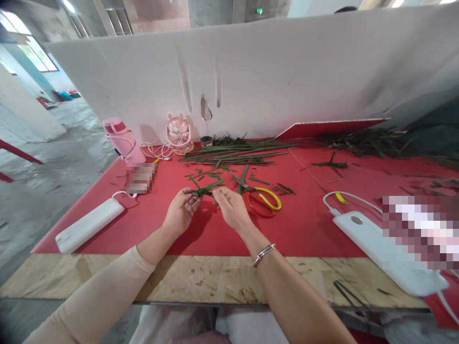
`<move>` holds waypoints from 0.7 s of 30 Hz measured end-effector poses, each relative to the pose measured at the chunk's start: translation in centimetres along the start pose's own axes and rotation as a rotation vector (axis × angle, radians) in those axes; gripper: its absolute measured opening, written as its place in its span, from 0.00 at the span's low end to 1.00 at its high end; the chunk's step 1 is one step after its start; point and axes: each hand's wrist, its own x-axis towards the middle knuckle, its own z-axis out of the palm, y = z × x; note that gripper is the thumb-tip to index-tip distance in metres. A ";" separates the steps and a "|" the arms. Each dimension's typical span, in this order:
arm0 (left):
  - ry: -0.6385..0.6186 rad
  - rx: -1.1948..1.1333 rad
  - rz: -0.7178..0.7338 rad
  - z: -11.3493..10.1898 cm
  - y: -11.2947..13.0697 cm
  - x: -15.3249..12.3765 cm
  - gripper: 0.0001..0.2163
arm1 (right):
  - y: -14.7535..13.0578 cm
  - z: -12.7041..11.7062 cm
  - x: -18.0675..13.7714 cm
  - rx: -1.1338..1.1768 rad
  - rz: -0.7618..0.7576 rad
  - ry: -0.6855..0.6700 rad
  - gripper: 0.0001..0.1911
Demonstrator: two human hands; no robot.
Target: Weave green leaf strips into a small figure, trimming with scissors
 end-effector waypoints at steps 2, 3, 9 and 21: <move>-0.003 0.021 -0.007 0.0 -0.2 0.0 0.08 | 0.2 0.5 0.2 0.097 0.081 -0.074 0.11; -0.010 0.040 0.008 0.0 -0.3 0.0 0.08 | 0.3 0.6 0.4 0.148 0.094 -0.072 0.12; -0.097 0.256 0.100 -0.4 -1.0 0.2 0.13 | 0.7 0.7 0.7 0.298 0.052 -0.020 0.16; -0.226 0.327 0.087 -0.2 -1.1 -0.4 0.11 | 0.1 0.7 0.7 0.420 0.007 0.061 0.31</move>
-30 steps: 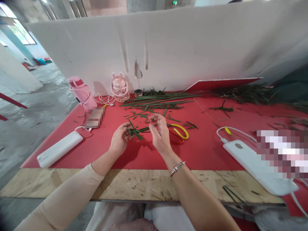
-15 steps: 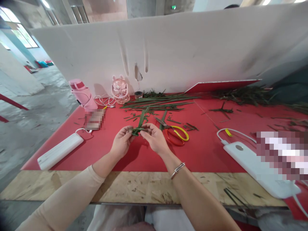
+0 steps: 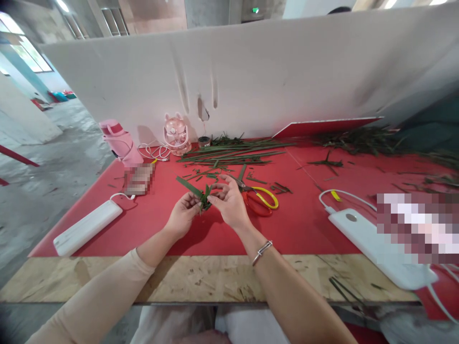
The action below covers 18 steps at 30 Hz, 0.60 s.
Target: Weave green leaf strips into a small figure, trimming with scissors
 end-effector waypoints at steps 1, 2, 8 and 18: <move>0.020 -0.034 -0.003 -0.1 -0.2 0.1 0.12 | 0.1 0.0 -0.1 0.001 0.014 -0.004 0.28; 0.035 -0.065 -0.010 -0.2 -0.4 0.2 0.13 | 0.2 0.1 -0.1 -0.006 0.034 -0.011 0.25; 0.020 -0.016 -0.060 -0.3 -0.6 0.0 0.11 | 0.4 0.1 -0.2 -0.143 0.131 -0.112 0.10; 0.174 -0.234 -0.329 0.1 0.2 0.0 0.14 | 0.2 -0.2 -0.2 -0.203 0.109 -0.081 0.15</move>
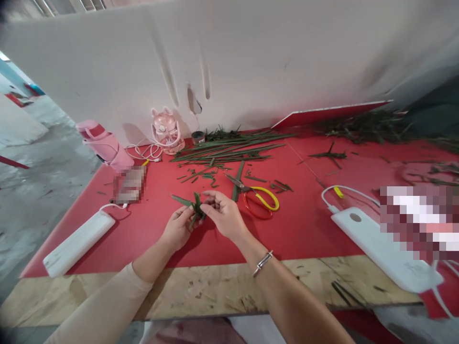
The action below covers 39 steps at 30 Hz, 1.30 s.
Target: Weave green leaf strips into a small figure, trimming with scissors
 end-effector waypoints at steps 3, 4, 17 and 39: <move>0.038 -0.049 -0.003 0.1 0.1 0.1 0.14 | 0.0 -0.1 0.0 0.007 0.000 0.058 0.14; 0.037 -0.056 -0.004 0.1 0.1 0.1 0.13 | -0.1 -0.1 0.0 -0.016 0.001 0.055 0.13; 0.015 0.016 0.053 0.0 -1.0 -0.1 0.09 | 0.1 0.2 0.0 0.023 0.078 0.085 0.07; 0.124 -0.123 0.026 0.5 -0.2 -0.2 0.11 | 0.0 -0.3 0.3 0.177 0.175 0.038 0.13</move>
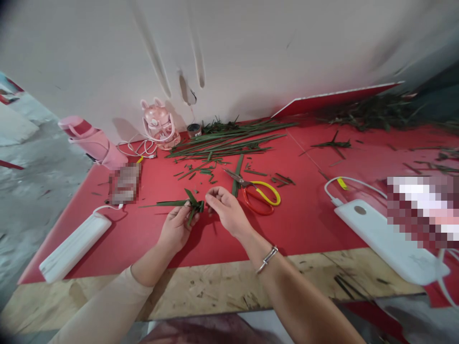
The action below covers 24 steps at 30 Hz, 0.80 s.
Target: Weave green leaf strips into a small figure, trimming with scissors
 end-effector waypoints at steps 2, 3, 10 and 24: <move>-0.003 -0.016 0.012 -0.2 -0.1 0.2 0.10 | 0.0 0.1 -0.3 -0.160 -0.086 -0.018 0.15; -0.003 -0.022 0.018 -0.2 -0.1 0.2 0.10 | 0.1 0.2 -0.5 -0.254 -0.147 -0.019 0.17; -0.049 -0.043 -0.007 -0.4 -0.1 0.3 0.09 | 0.1 0.3 -0.8 -0.727 -0.483 -0.008 0.15; -0.184 0.247 0.077 -1.3 -0.6 0.9 0.08 | 1.2 0.4 -0.1 -0.317 -0.161 0.034 0.13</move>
